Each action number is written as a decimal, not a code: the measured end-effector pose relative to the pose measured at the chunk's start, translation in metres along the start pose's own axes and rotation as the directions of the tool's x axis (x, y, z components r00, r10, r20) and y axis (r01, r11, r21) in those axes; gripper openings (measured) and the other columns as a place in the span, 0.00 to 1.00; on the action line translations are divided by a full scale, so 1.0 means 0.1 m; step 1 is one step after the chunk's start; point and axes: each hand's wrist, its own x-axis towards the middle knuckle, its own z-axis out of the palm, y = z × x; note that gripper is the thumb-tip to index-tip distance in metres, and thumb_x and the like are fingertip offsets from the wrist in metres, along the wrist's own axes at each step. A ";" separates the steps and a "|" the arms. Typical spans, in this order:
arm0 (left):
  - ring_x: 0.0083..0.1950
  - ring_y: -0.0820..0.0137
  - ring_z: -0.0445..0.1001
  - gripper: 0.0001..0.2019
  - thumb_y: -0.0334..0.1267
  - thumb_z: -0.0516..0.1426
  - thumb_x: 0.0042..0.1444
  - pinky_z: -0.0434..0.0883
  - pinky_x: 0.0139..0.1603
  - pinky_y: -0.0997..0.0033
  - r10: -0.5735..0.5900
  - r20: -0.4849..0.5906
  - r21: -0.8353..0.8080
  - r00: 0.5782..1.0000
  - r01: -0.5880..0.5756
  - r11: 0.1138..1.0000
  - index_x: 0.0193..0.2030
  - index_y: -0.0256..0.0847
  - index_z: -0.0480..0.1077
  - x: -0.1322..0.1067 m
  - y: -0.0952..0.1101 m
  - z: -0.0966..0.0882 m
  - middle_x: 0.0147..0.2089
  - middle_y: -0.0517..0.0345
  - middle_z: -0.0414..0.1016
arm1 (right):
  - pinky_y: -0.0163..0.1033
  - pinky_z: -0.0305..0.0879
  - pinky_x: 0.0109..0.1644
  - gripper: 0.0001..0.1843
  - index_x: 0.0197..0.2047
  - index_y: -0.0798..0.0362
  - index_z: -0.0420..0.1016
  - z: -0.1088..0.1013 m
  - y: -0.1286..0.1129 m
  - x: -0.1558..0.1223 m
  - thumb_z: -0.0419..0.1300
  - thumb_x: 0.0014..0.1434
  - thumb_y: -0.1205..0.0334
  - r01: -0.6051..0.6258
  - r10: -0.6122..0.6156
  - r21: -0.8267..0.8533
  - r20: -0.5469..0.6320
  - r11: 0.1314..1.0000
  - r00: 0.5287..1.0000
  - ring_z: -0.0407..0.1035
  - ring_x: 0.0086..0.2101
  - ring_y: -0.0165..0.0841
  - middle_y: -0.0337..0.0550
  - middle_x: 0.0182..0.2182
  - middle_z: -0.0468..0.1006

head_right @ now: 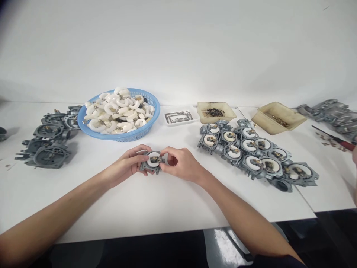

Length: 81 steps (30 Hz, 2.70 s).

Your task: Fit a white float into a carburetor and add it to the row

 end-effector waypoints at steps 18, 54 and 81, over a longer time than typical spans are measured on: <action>0.41 0.59 0.84 0.16 0.41 0.65 0.63 0.77 0.40 0.67 0.005 -0.016 -0.043 1.000 -0.006 0.999 0.53 0.42 0.66 0.03 -0.02 -0.02 0.47 0.48 0.80 | 0.33 0.61 0.34 0.12 0.49 0.49 0.77 -0.03 0.01 0.00 0.65 0.61 0.59 -0.009 0.009 -0.045 0.014 0.999 1.000 0.66 0.25 0.26 0.30 0.23 0.73; 0.40 0.60 0.84 0.16 0.41 0.65 0.63 0.77 0.39 0.68 -0.005 0.000 -0.032 1.000 0.005 0.999 0.52 0.42 0.67 0.03 0.02 0.00 0.47 0.50 0.80 | 0.33 0.61 0.33 0.11 0.48 0.49 0.77 -0.01 0.01 0.00 0.65 0.62 0.58 -0.042 0.042 0.013 0.000 0.999 0.999 0.65 0.25 0.27 0.31 0.23 0.73; 0.41 0.60 0.84 0.16 0.42 0.65 0.63 0.77 0.39 0.68 0.003 0.020 -0.025 1.000 -0.002 1.000 0.53 0.43 0.67 0.03 0.00 -0.03 0.48 0.49 0.80 | 0.33 0.57 0.31 0.12 0.50 0.49 0.73 -0.03 0.01 0.02 0.63 0.65 0.56 -0.095 0.084 0.138 0.084 0.986 0.993 0.62 0.25 0.27 0.30 0.23 0.69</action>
